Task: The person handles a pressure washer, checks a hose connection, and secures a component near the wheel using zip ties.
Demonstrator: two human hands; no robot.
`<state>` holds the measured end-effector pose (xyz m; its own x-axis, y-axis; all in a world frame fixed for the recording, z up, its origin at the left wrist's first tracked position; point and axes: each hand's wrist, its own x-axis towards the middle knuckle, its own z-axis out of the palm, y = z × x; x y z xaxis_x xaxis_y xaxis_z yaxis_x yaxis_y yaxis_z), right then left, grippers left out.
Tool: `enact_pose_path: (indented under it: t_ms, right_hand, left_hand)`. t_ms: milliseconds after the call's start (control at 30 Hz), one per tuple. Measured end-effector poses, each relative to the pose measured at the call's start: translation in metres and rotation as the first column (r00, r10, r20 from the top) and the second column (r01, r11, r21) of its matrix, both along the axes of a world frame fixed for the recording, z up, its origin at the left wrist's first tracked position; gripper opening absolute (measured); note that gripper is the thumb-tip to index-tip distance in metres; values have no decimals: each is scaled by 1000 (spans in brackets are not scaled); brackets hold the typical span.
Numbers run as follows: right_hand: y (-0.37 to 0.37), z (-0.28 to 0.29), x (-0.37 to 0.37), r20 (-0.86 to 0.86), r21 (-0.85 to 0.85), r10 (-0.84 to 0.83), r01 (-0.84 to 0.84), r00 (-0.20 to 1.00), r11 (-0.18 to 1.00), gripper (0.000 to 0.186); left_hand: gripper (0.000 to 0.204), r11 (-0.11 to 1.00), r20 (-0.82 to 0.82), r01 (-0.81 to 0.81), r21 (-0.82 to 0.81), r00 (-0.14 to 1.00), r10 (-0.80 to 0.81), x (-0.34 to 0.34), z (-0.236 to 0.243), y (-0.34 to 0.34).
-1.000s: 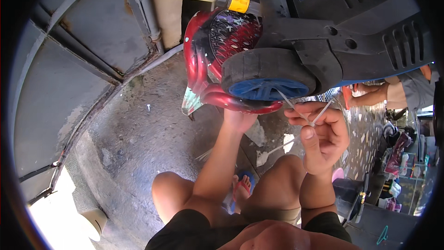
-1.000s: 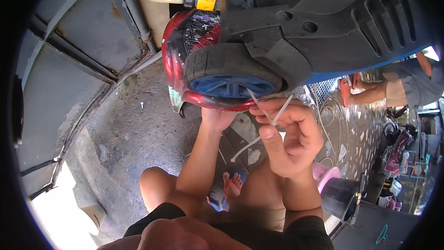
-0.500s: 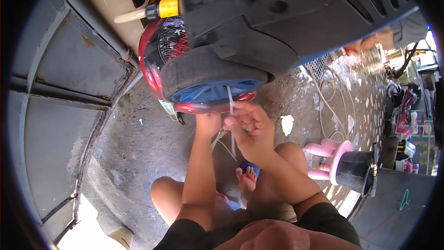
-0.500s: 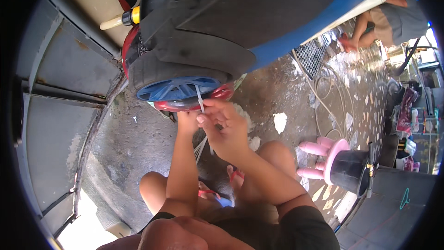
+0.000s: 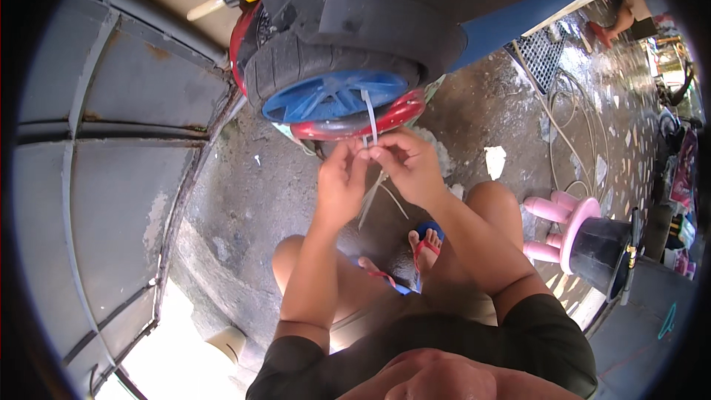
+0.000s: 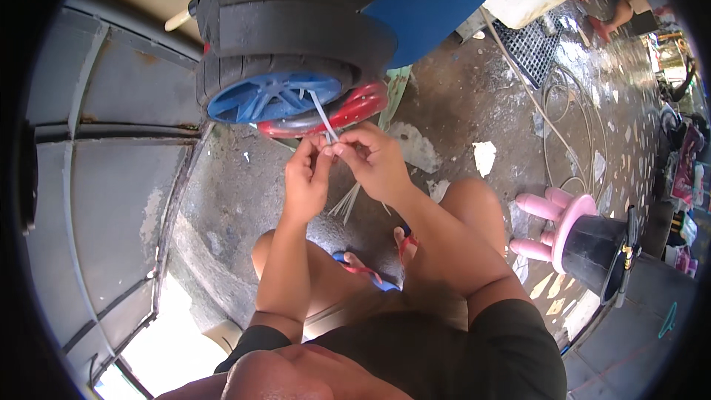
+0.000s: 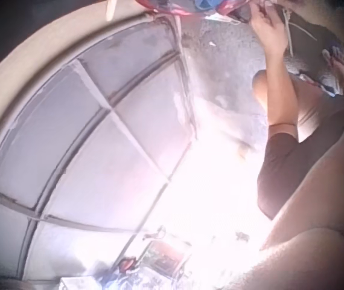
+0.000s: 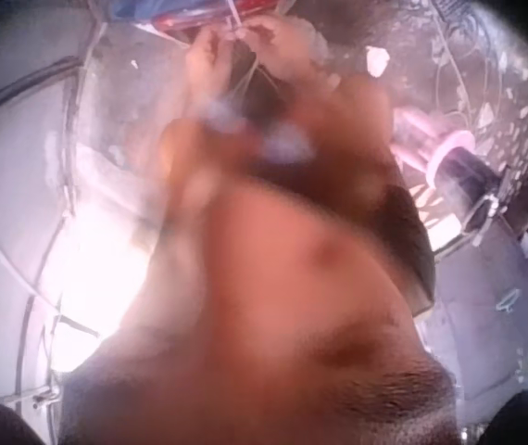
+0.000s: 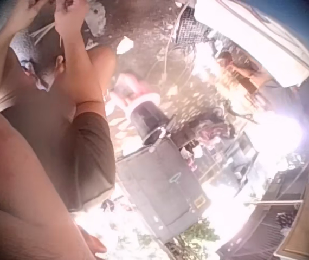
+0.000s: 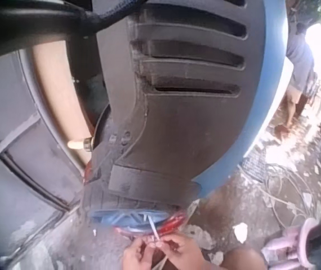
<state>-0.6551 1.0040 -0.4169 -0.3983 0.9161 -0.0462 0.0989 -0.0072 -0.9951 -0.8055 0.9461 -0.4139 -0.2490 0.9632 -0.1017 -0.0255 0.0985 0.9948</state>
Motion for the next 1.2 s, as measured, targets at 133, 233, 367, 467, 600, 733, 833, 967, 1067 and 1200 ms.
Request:
enact_pose_path:
  t_ms: [133,233,367,467,600,733,833,967,1067,1200]
  right_hand:
    - [-4,15,12,-29,-71,41,-43,999,997,11]
    - [-8,18,18,-27,-106,124,-126,992,986,14]
    - [-10,16,23,-43,-45,137,-139,990,989,16]
    - [-6,10,25,-175,-4,120,-123,977,992,14]
    - [-6,12,30,-84,65,153,-147,985,987,14]
    - [-6,16,28,-155,25,107,-104,982,994,13]
    - [-4,11,25,-146,47,100,-94,984,994,13]
    - [-3,8,25,-133,47,97,-92,986,995,14]
    - [-3,10,25,-107,34,111,-108,988,994,13]
    - [-1,11,24,-107,40,111,-107,988,993,13]
  left_hand:
    - [8,1000,20,25,-4,999,-25,2,-4,6]
    - [7,999,211,30,-29,977,-23,-1,4,11]
    - [6,992,273,78,-98,961,-49,-2,11,15]
    - [7,987,383,108,-115,922,-56,-1,15,21]
    - [9,985,359,92,-146,933,-34,-1,18,20]
    - [9,982,358,57,-179,934,11,-1,19,21]
    - [8,983,371,47,-176,928,22,-3,14,22]
    - [9,985,392,30,-169,919,39,0,15,21]
    - [10,984,401,24,-177,915,49,-1,14,21]
    - [10,982,401,16,-186,914,62,-1,13,22]
